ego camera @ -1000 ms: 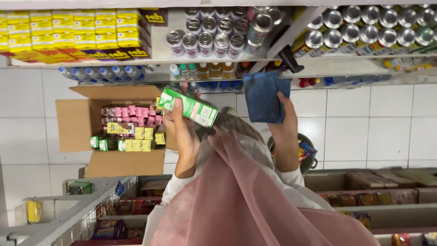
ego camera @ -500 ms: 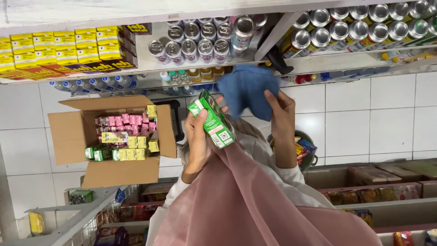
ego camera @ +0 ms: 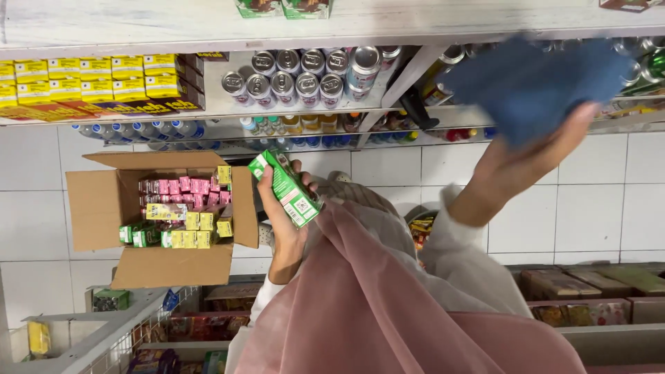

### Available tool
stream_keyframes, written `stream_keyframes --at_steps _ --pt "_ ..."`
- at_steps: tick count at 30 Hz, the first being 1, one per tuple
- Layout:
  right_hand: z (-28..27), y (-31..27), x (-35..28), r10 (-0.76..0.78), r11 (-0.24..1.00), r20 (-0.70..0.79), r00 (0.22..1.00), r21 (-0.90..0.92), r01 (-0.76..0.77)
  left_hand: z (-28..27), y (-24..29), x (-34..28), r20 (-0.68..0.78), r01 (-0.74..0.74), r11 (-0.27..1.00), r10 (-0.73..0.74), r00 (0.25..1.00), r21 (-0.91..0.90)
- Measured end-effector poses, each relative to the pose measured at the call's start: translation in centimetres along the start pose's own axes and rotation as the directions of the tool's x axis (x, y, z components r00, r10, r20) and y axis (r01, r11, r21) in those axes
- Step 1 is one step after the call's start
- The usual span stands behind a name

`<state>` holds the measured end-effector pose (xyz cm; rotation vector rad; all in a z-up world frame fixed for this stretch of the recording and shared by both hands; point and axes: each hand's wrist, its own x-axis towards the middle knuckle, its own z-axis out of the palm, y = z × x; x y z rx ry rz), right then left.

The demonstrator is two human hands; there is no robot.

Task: Organize milk cartons on the grocery store shelves and scan a product.

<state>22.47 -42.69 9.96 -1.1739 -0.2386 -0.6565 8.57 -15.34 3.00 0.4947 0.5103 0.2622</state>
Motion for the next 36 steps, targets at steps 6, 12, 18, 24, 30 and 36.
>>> stream_keyframes --at_steps 6,12,18,24,30,36 --pt "0.7 1.5 5.8 0.150 0.988 0.401 0.904 -0.027 -0.152 0.3 -0.4 -0.1 -0.012 -0.032 0.999 0.032 0.999 -0.016" --pt "-0.8 2.0 4.1 0.005 0.999 -0.021 1.000 0.034 -0.004 0.4 -0.3 0.4 -0.091 -0.055 0.998 0.054 0.994 -0.009" --pt "-5.5 6.5 1.9 0.417 0.796 0.399 0.816 -0.594 -0.116 0.7 -0.9 1.5 -0.105 -0.058 0.998 0.054 0.993 -0.032" --pt "-8.0 16.4 -3.2 0.556 0.340 0.419 0.717 -0.903 0.264 1.6 -1.6 2.1 -0.121 -0.032 0.999 0.033 0.992 0.009" --pt "-10.6 23.4 -5.9 0.562 0.038 0.325 0.761 -0.929 0.369 1.7 -1.8 2.4 -0.135 -0.012 1.000 0.015 0.991 0.026" --pt "-10.2 25.8 -6.1 0.537 -0.047 0.299 0.789 -0.923 0.382 1.9 -1.6 2.6 -0.165 -0.034 0.999 0.038 0.986 0.030"
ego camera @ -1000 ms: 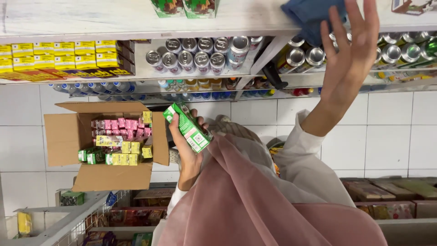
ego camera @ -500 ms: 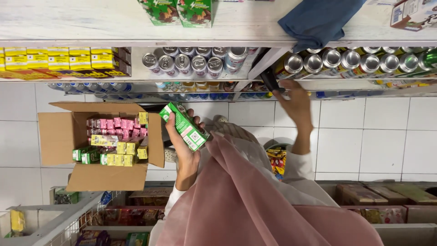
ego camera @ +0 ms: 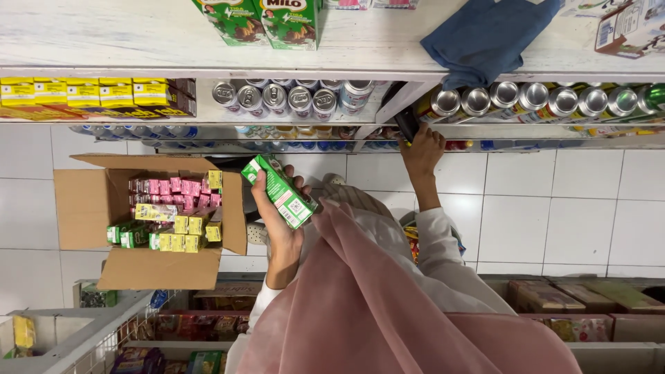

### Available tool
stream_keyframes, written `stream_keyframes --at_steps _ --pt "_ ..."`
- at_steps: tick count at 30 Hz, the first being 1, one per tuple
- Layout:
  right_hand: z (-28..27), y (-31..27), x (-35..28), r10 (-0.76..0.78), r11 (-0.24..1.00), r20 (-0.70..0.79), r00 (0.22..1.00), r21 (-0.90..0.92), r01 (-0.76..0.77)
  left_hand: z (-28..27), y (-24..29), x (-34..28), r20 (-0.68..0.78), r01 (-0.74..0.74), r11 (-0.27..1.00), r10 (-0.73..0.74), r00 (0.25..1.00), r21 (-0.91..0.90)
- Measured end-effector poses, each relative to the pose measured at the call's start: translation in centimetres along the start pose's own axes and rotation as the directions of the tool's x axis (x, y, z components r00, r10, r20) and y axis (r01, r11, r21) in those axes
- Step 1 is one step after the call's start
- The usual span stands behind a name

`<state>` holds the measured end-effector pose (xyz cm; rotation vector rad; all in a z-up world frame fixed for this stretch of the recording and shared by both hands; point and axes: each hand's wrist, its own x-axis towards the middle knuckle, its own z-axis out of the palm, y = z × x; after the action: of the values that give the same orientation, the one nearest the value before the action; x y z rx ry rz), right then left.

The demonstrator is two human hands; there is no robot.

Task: Organize milk cartons on the grocery store shelves and scan a product.

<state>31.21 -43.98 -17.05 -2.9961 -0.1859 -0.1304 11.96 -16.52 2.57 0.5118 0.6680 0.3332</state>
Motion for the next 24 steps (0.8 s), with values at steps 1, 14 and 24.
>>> stream_keyframes --at_steps 1,14,24 --pt "0.6 0.1 0.3 -0.002 1.000 0.001 1.000 -0.015 0.002 0.0 0.0 0.1 -0.006 -0.004 1.000 0.004 1.000 -0.005" --pt "-1.6 -1.6 0.6 0.074 0.929 0.056 0.996 0.358 -0.089 1.6 0.0 0.7 0.031 0.021 1.000 -0.020 0.999 -0.021" --pt "-3.6 -1.0 -1.1 0.075 0.410 0.188 0.979 0.890 -0.202 0.9 0.2 0.9 0.072 0.040 0.999 -0.038 0.997 -0.018"
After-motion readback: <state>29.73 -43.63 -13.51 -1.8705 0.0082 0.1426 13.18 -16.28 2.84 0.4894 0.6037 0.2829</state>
